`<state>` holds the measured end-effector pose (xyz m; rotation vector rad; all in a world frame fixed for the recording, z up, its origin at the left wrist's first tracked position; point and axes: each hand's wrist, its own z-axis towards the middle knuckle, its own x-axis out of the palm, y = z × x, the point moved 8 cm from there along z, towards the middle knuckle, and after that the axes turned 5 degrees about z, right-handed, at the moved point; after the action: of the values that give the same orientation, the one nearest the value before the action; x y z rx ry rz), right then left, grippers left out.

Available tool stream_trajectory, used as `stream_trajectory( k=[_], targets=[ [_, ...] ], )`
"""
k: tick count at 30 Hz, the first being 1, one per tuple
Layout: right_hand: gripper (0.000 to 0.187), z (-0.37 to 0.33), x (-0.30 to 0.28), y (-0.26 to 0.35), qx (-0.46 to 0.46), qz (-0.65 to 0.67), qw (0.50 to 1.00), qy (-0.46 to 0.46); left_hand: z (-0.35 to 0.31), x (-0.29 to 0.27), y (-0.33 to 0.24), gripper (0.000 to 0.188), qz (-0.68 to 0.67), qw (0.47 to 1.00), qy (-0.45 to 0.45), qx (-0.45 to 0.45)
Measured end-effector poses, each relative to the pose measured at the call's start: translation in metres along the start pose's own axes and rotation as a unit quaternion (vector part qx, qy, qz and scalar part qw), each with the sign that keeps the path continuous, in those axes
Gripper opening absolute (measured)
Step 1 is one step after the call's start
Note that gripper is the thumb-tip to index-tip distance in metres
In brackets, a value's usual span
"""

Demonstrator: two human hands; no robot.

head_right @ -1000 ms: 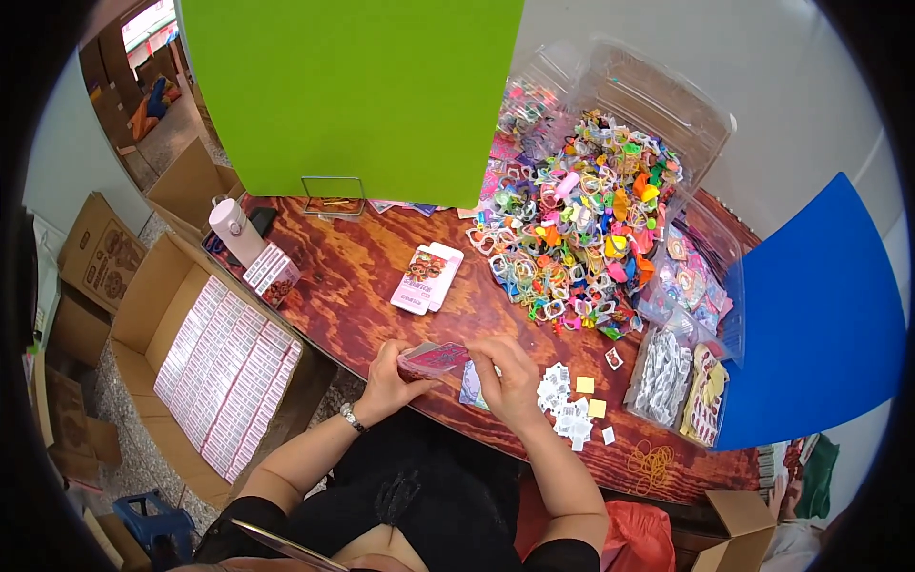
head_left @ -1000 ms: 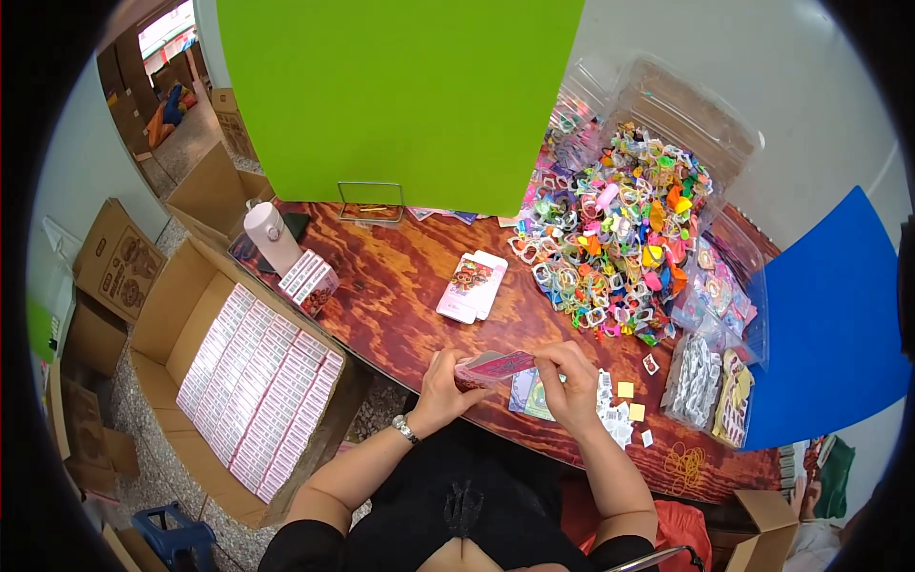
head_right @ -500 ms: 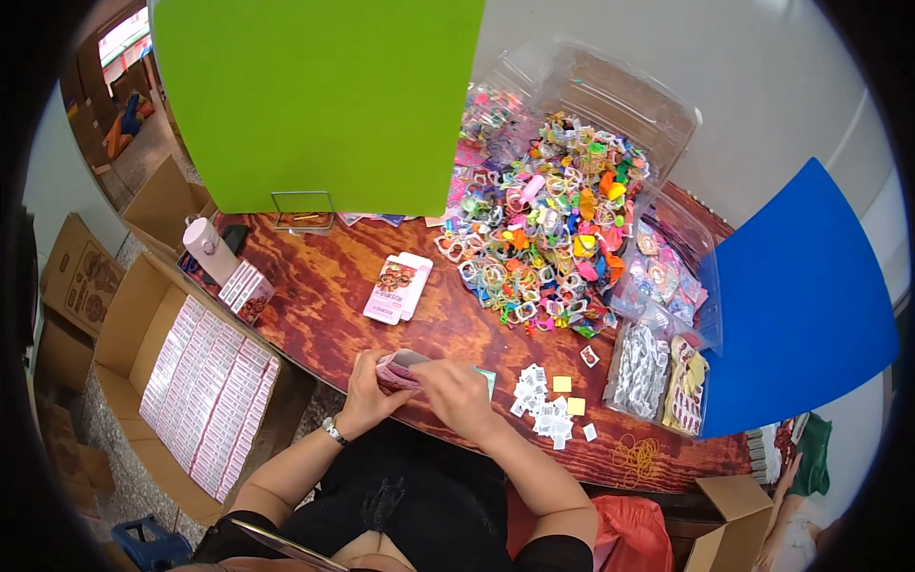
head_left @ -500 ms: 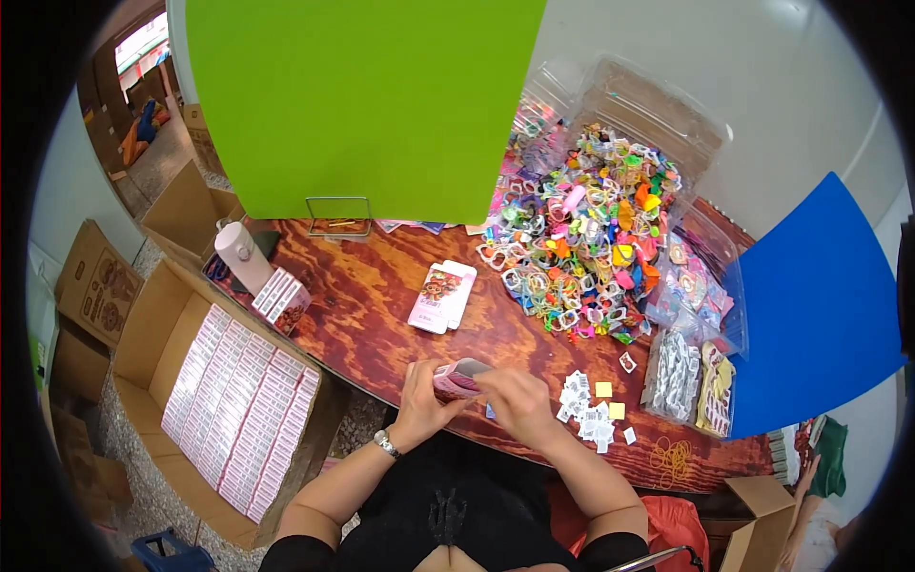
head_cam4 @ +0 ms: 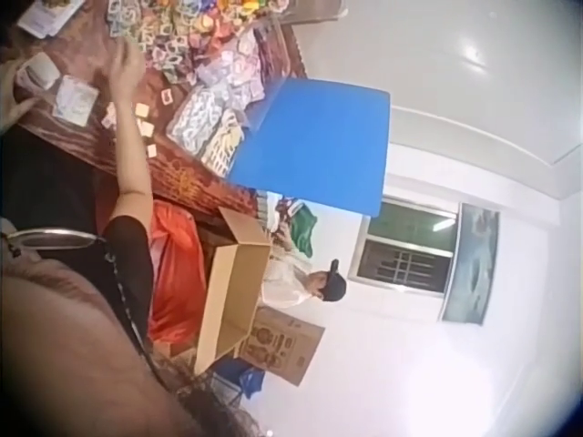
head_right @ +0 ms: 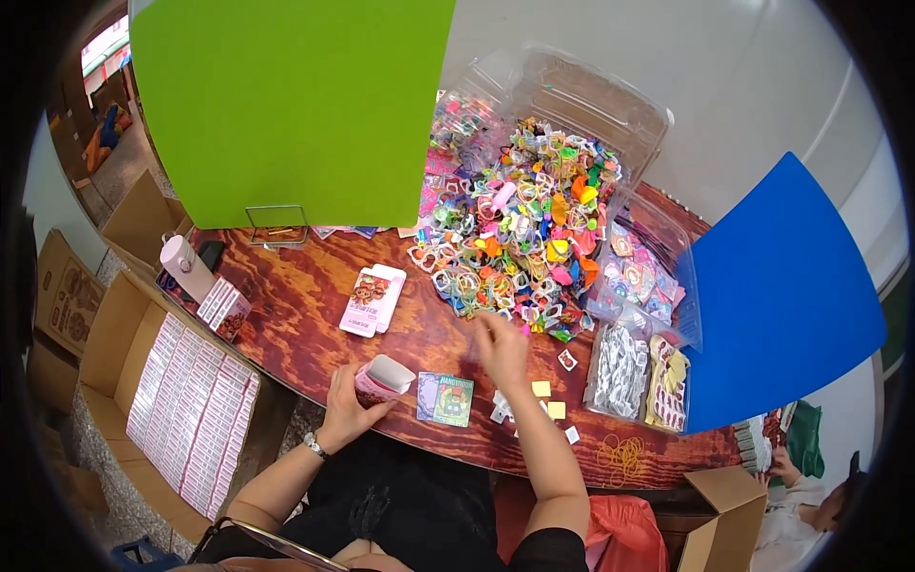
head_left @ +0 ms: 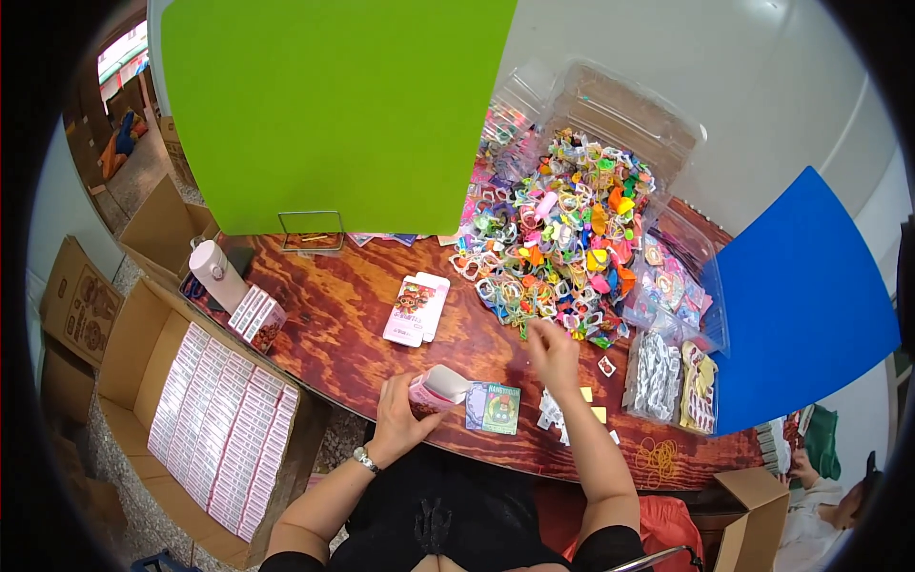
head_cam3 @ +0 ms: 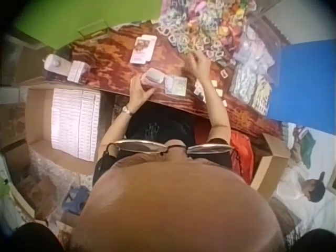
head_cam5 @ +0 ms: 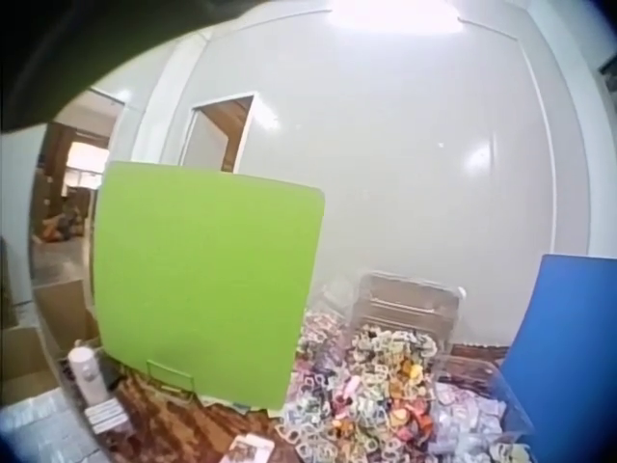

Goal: Packaging small colorful plastic toys from a bulk bin into individual plastic bottles and then placing them into a shipping box.

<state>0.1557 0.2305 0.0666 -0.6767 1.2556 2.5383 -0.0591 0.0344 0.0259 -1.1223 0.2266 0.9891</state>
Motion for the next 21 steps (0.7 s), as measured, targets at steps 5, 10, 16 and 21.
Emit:
stream_trajectory(
  k=[5, 10, 16, 21],
  targets=[
    [0.025, 0.048, 0.007, -0.057, 0.017, -0.133, 0.991, -0.016, -0.003, 0.007, -0.001, 0.072, -0.005, 1.000, 0.020, 0.011],
    [0.042, 0.067, 0.042, -0.090, 0.030, -0.330, 0.940, 0.084, 0.000, 0.008, -0.005, 0.071, -0.004, 0.999, 0.040, 0.016],
    [0.023, 0.089, 0.012, -0.068, 0.137, 0.073, 0.983, 0.097, -0.002, 0.002, 0.003, 0.073, -0.011, 0.999, 0.040, -0.012],
    [0.020, 0.105, -0.009, -0.057, 0.132, 0.181, 0.971, 0.084, 0.003, 0.013, -0.002, 0.073, -0.023, 0.999, 0.047, 0.000]
  ],
)
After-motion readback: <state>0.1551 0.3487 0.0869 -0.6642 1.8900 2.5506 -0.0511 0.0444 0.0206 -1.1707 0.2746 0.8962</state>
